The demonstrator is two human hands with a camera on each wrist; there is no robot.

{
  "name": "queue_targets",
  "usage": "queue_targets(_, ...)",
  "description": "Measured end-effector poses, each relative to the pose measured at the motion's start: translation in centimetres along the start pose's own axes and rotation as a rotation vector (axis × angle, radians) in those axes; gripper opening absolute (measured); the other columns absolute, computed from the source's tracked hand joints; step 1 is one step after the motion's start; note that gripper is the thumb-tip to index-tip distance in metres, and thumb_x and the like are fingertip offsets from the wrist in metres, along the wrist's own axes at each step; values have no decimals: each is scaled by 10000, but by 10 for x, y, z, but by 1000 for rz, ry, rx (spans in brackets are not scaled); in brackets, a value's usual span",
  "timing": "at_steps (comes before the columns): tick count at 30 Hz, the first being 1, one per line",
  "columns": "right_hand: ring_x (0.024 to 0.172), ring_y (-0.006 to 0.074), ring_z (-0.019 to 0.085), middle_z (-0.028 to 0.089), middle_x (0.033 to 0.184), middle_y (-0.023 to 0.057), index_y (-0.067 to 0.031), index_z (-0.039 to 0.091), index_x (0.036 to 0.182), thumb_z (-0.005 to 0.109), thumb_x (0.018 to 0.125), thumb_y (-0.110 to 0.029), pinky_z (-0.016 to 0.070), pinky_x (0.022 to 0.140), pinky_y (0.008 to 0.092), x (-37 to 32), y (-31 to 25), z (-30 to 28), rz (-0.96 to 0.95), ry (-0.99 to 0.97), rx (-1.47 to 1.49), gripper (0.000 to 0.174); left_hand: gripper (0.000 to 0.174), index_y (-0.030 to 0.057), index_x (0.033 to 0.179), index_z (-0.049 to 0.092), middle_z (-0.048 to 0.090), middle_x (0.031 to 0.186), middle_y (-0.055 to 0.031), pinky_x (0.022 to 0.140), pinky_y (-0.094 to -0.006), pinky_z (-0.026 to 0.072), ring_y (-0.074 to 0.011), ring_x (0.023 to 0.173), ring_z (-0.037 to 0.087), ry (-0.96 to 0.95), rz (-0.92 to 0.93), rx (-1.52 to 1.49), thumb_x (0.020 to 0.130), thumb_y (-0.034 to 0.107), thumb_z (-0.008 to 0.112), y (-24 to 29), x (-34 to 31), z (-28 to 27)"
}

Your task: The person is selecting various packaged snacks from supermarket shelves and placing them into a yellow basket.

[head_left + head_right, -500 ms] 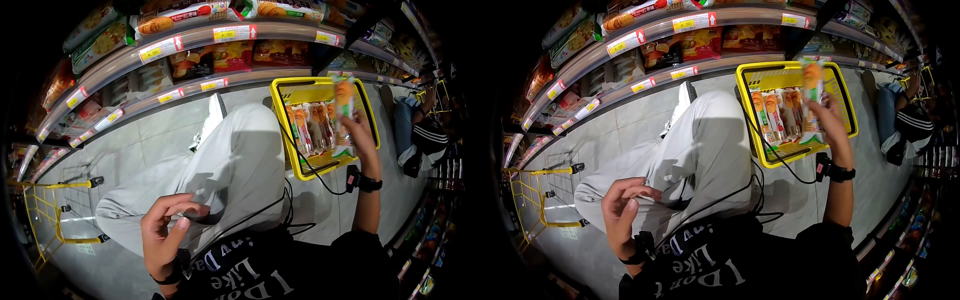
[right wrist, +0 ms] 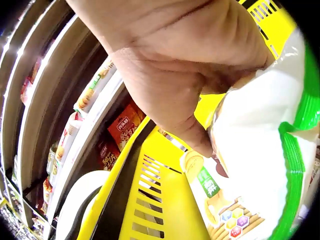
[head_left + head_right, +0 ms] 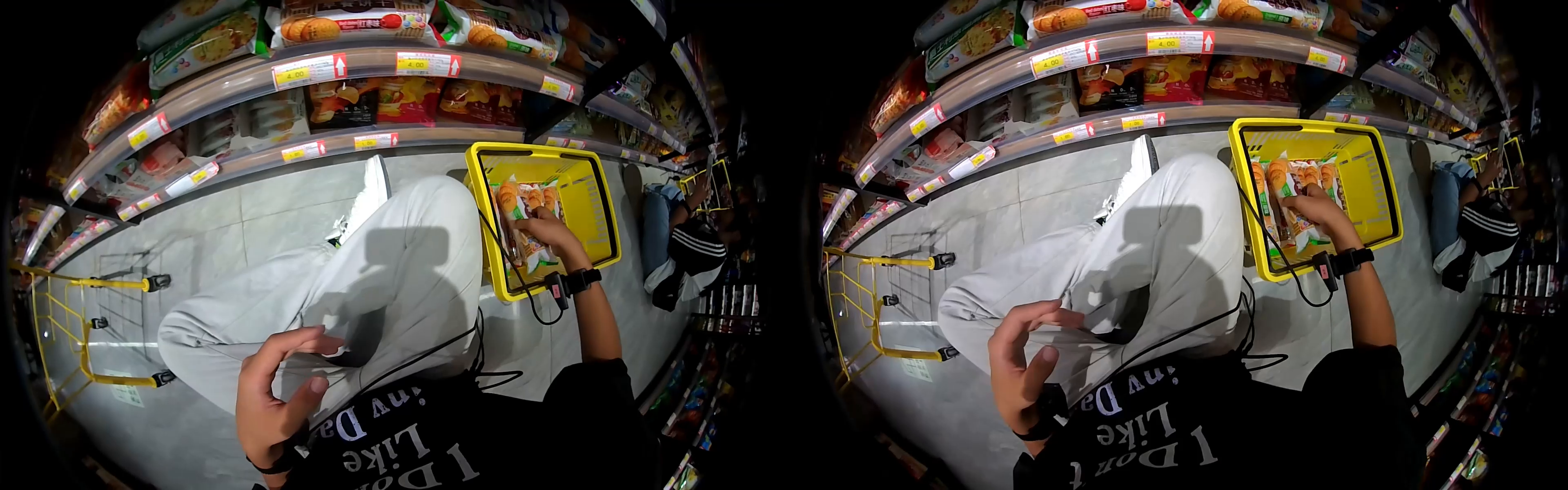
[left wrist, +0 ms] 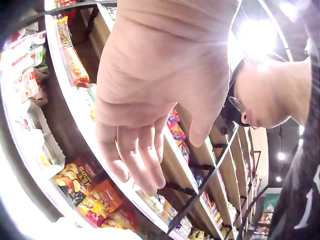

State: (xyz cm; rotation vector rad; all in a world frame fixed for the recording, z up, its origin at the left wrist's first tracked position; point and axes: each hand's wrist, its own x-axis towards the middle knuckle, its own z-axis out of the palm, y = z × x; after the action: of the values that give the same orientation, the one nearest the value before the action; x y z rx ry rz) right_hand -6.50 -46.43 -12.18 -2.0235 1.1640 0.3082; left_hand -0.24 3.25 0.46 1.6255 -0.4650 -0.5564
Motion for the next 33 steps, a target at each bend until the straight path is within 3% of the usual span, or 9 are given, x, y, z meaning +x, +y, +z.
queue_targets(12,750,246,661,660,894,141,35,640,978,602,927,-253,586,608,380,18,7,6,22,-198,-228,294,481,-40,1237,600,732,1082,-156,969,-360,484,-244,1030,693,11,-10,-9,778,66,695,-9,-11,-25)
queue_targets(14,618,244,656,632,774,185,30,638,796,582,888,-205,538,537,386,78,56,-1,-703,-463,-843,259,457,-35,1240,600,732,1095,-142,951,-353,502,-236,1036,693,-54,11,40,809,44,727,-13,-13,-30)
queue_targets(15,557,234,626,617,696,151,15,644,782,596,882,-209,505,498,389,72,48,-4,-685,-388,-752,250,445,-26,1241,601,733,1099,-134,932,-350,517,-233,1036,696,-43,-2,44,828,45,752,-18,-14,-29)
queue_targets(16,548,221,610,602,670,119,13,643,771,600,879,-196,489,485,391,40,13,6,-42,-237,-380,239,442,-12,1242,603,729,1111,-134,919,-344,524,-236,1027,702,-42,40,7,839,79,760,-20,-16,-30)
queue_targets(20,901,263,569,583,1016,105,8,555,1172,587,892,-97,496,695,512,74,42,11,165,-284,185,301,429,1,1241,599,725,1085,-127,887,-326,537,-244,1019,705,-42,81,-7,870,154,751,-22,-21,-35)
queue_targets(25,867,231,563,569,916,71,-48,580,1015,580,857,-49,456,700,456,64,24,15,169,-258,172,159,405,12,1234,594,721,1047,-117,860,-321,543,-245,1014,703,-33,148,-52,907,212,724,-33,-32,-45)
queue_targets(29,986,239,586,628,1059,95,-24,613,1131,591,849,-32,484,803,443,71,0,16,-103,115,118,284,395,9,1233,586,717,1061,-117,867,-318,539,-238,1011,701,-7,102,-74,921,212,715,-41,-50,-62)
queue_targets(31,1062,212,590,637,1122,83,-29,617,1186,595,864,-10,493,895,378,37,-48,18,-523,402,144,323,368,-4,1216,596,726,1045,-118,866,-318,535,-226,990,707,63,135,-97,927,194,707,-53,-58,-67)
queue_targets(33,1134,207,575,619,1192,106,-36,597,1204,649,877,-70,441,984,337,-7,-112,13,-747,236,149,332,356,-13,1207,597,729,1038,-118,865,-317,533,-219,981,706,115,117,-99,928,183,703,-63,-66,-78)
